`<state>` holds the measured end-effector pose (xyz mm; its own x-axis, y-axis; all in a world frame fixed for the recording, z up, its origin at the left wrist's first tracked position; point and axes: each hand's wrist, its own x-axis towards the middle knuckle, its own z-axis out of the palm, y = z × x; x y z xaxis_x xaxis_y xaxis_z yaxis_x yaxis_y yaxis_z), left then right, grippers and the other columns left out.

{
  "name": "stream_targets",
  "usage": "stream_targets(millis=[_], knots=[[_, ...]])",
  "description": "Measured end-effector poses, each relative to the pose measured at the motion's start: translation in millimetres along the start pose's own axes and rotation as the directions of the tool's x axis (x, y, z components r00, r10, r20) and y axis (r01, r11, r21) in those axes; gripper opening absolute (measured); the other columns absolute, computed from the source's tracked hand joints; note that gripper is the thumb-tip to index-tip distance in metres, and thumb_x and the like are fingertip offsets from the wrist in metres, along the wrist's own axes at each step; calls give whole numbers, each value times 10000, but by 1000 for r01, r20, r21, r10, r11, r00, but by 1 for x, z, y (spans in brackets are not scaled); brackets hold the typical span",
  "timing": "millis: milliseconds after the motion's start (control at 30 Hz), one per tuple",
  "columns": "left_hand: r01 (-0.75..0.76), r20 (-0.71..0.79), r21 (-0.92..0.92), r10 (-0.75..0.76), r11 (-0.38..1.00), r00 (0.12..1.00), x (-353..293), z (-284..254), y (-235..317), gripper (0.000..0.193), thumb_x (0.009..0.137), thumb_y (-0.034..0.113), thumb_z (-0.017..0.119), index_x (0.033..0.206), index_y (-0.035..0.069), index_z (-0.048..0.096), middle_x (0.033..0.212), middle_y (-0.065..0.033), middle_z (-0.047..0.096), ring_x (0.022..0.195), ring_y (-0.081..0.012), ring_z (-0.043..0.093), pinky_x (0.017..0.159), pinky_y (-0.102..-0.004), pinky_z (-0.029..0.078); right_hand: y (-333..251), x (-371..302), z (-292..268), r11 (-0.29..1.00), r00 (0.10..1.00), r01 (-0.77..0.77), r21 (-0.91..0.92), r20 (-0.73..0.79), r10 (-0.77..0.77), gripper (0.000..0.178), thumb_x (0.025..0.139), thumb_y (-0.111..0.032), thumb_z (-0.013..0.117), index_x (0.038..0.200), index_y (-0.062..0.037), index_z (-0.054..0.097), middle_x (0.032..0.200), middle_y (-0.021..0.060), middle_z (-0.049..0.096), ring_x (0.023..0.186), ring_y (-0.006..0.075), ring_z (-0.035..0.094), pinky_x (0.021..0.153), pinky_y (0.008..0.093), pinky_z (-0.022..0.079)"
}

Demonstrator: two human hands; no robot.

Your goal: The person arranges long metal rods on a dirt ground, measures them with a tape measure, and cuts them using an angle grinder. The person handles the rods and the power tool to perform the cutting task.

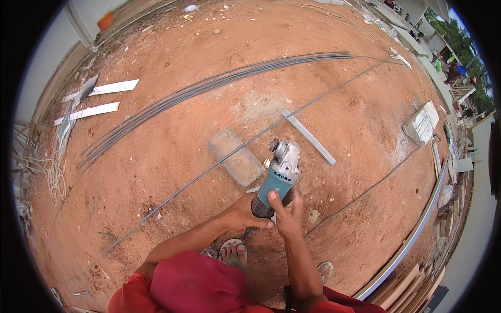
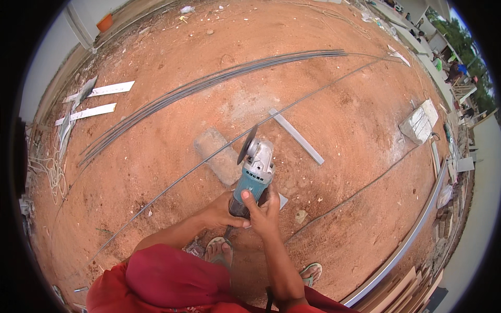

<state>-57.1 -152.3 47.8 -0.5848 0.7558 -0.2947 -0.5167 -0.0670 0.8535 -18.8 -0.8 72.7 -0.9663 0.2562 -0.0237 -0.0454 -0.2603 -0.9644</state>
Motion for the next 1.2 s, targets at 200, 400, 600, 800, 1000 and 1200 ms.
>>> stream_targets(millis=[200, 400, 600, 800, 1000, 1200], knots=[[-48, -44, 117, 54, 992, 998, -2, 19, -9, 554, 741, 167, 865, 1206, -22, 632, 998, -65, 704, 902, -143, 659, 801, -303, 544, 33, -10, -32, 876, 965, -244, 415, 18, 260, 720, 1011, -531, 581, 1442, 28, 433, 1277, 181, 625, 1211, 308, 626, 1014, 455, 518], [-12, -3, -30, 11, 999, 1000, -1, 12, -17, 546, 742, 170, 866, 1195, -23, 629, 950, -68, 700, 823, -152, 667, 767, -306, 553, 19, -2, -29, 829, 959, -279, 485, 94, 268, 693, 1011, -549, 552, 1423, 2, 466, 1312, 144, 620, 1231, 279, 598, 1060, 451, 471], [-87, 13, 44, 86, 995, 996, -1, 17, -21, 602, 726, 206, 879, 1212, -37, 619, 1049, -91, 690, 962, -160, 657, 857, -309, 531, 27, -15, -25, 815, 967, -224, 535, 19, 253, 792, 991, -647, 489, 1471, -19, 439, 1295, 184, 630, 1163, 344, 645, 991, 487, 528], [-216, 14, 263, 220, 940, 975, 3, 9, -41, 586, 739, 209, 873, 1208, -33, 618, 1040, -102, 695, 957, -170, 662, 859, -318, 535, 19, -15, -21, 793, 972, -216, 570, 48, 231, 823, 959, -671, 528, 1449, -12, 470, 1245, 186, 648, 1135, 334, 654, 969, 474, 541], [48, 109, 89, -58, 995, 992, 11, 17, -12, 354, 768, 147, 828, 1037, -6, 657, 872, -79, 697, 763, -170, 687, 710, -329, 571, 46, -10, -50, 768, 975, -194, 610, 35, 218, 833, 903, -595, 691, 1431, 11, 473, 1274, 188, 635, 1185, 302, 636, 1005, 461, 536], [-6, 8, 25, 6, 1000, 1000, 11, 37, -15, 423, 727, 136, 844, 1065, -7, 636, 827, -77, 691, 736, -176, 697, 676, -332, 579, 41, -12, -41, 751, 964, -171, 638, -50, 262, 711, 966, -609, 596, 1315, 11, 577, 1113, 128, 696, 986, 219, 696, 889, 380, 578]])
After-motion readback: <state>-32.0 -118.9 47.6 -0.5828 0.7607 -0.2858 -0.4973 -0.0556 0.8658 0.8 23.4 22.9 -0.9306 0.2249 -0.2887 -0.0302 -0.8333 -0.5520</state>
